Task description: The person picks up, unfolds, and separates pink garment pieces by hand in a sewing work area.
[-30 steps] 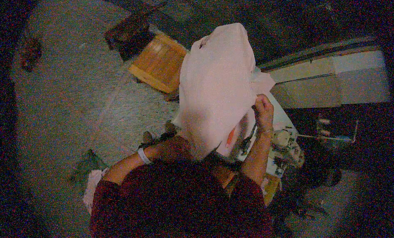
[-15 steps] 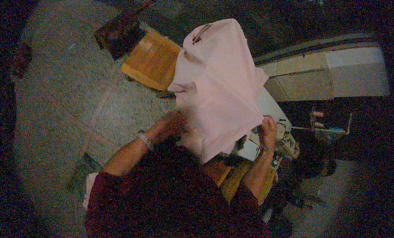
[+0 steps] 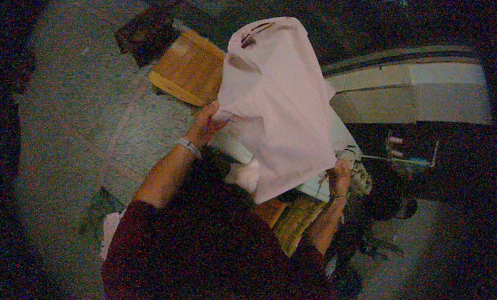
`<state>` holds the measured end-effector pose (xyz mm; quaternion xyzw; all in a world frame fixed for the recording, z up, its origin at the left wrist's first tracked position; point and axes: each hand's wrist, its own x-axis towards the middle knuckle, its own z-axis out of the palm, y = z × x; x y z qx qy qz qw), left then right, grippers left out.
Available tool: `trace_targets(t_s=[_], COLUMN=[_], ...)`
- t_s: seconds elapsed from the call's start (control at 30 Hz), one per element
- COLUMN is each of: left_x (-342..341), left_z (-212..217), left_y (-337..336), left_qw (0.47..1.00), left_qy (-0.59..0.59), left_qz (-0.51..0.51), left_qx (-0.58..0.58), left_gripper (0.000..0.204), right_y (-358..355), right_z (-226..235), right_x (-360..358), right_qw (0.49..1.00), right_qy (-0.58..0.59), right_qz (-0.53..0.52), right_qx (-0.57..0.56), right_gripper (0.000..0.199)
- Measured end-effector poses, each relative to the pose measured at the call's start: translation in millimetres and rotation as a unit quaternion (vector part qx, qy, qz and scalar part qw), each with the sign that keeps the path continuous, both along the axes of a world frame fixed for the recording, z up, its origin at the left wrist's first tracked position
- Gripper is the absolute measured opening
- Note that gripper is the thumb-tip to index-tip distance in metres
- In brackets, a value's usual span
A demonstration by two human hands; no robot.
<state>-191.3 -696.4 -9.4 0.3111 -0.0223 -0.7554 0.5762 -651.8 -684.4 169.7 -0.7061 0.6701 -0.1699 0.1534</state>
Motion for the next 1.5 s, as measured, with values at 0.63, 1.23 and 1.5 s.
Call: trace_targets(t_s=[0.63,1.23,1.5], left_x=[44.1,35.7,29.6], left_z=[18.5,88.9,-5.0], left_y=[134.6,26.6,91.9], left_qw=[0.981,0.917,0.906], left_qy=[-0.166,-0.222,-0.210], left_qz=[0.070,0.326,0.362], left_qx=[0.075,0.055,0.062], left_gripper=[0.032,0.022,0.031], right_y=[-17.4,-325.6,-348.1], right_z=[-39.6,-52.5,-188.4], right_x=[14.0,111.5,157.2], right_qw=[0.946,0.941,0.965], right_qy=[-0.013,-0.231,-0.232], right_qz=[0.093,0.046,0.092], right_qx=[0.311,0.244,0.086], right_gripper=[0.021,0.034,0.039])
